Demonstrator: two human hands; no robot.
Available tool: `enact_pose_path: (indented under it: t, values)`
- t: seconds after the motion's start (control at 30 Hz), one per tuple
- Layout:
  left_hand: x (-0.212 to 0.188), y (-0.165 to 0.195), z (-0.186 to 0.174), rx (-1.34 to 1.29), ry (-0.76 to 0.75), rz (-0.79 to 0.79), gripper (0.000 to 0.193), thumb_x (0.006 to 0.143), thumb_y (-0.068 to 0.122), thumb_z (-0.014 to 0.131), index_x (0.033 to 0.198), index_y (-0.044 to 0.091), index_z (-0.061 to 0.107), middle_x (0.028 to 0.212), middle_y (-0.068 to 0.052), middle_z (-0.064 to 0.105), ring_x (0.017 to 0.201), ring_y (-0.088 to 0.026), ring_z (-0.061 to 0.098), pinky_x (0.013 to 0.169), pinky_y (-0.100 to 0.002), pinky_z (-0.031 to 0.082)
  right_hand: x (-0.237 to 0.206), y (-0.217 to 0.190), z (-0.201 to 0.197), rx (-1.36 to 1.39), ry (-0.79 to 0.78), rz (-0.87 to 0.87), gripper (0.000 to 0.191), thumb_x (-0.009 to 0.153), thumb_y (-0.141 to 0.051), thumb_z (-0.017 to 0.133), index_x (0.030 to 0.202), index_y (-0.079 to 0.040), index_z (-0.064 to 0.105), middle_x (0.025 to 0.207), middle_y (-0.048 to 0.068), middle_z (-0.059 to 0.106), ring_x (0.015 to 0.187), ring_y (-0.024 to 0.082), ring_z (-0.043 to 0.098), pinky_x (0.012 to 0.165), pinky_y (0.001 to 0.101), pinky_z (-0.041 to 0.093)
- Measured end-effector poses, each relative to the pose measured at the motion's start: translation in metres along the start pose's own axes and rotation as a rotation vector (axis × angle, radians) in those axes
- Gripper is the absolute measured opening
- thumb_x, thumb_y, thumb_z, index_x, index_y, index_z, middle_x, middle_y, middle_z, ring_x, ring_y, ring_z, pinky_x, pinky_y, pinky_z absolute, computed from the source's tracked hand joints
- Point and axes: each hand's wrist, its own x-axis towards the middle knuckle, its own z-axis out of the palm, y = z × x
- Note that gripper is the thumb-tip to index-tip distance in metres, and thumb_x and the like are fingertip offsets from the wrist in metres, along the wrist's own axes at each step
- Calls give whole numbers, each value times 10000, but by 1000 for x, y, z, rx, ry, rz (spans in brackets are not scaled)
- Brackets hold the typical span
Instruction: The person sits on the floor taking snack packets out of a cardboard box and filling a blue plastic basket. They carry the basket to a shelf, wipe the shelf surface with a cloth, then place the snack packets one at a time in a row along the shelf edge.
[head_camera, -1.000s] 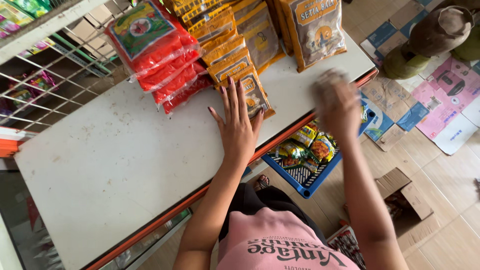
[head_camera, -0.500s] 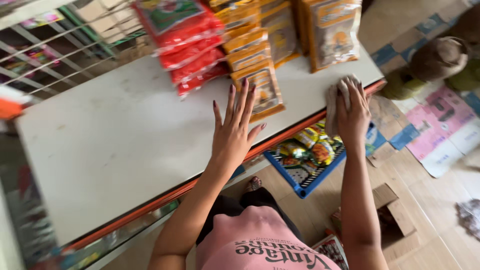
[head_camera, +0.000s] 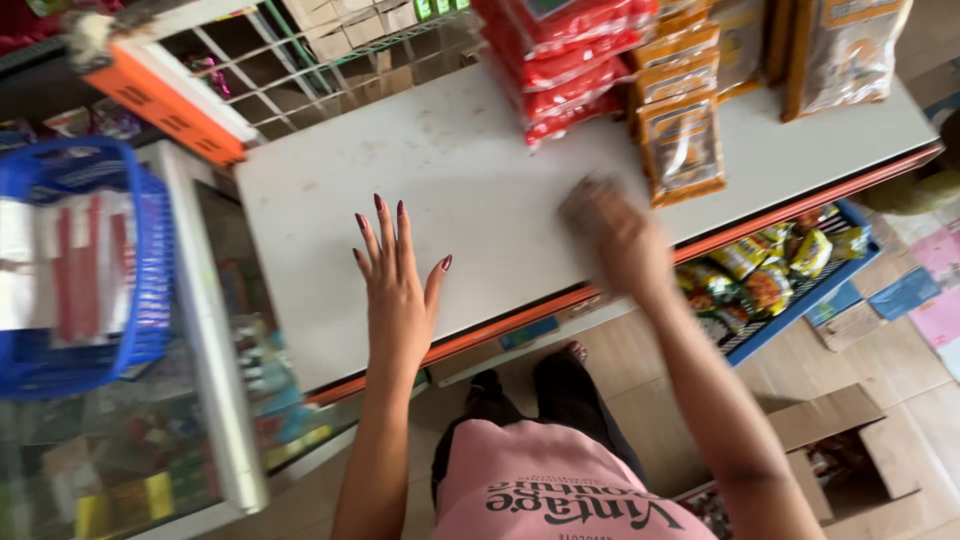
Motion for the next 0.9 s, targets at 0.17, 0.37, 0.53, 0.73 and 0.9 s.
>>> enact_pose_path:
  t: [0.17,0.37,0.53,0.73,0.9]
  values:
    - [-17,-40,-11,-39,5,-15,789,1027,336,625,1635,53,210,1718,-177,137,1584,-446,116,1204,-702,183,28,-54,-22,15,55,-17,417,881,-176,681,1296,-128,678,1426,112,620,1305,323,605,1008,461,519]
    - [-30,-56,-12,-43,66,-99,648,1083,249,533,1645,98,250,1735,-120,187,1610,-385,157,1239,-688,155,33,-167,-20,274,51,-341,403,983,-321,639,1353,-160,640,1485,90,553,1429,340,502,1150,505,452]
    - [-25,-59,-18,-58,52,-65,658,1081,290,504,1629,47,234,1718,-139,153,1590,-384,146,1208,-695,138,150,-150,14,233,28,-189,430,1033,-412,583,1360,-134,600,1512,139,535,1382,382,490,1092,550,425]
    - [-27,-57,-23,-60,42,-145,622,1107,286,479,1640,59,251,1741,-135,145,1611,-386,111,1234,-691,109,219,-165,26,290,117,-60,441,1008,-299,613,1399,-100,567,1529,178,517,1433,401,459,1177,527,366]
    - [-28,-62,-26,-174,154,-230,652,1114,312,454,1648,30,208,1737,-174,118,1607,-439,64,1242,-690,56,152,-222,29,110,-179,-543,729,821,-248,682,1518,-166,482,1619,58,433,1514,282,378,1232,462,309]
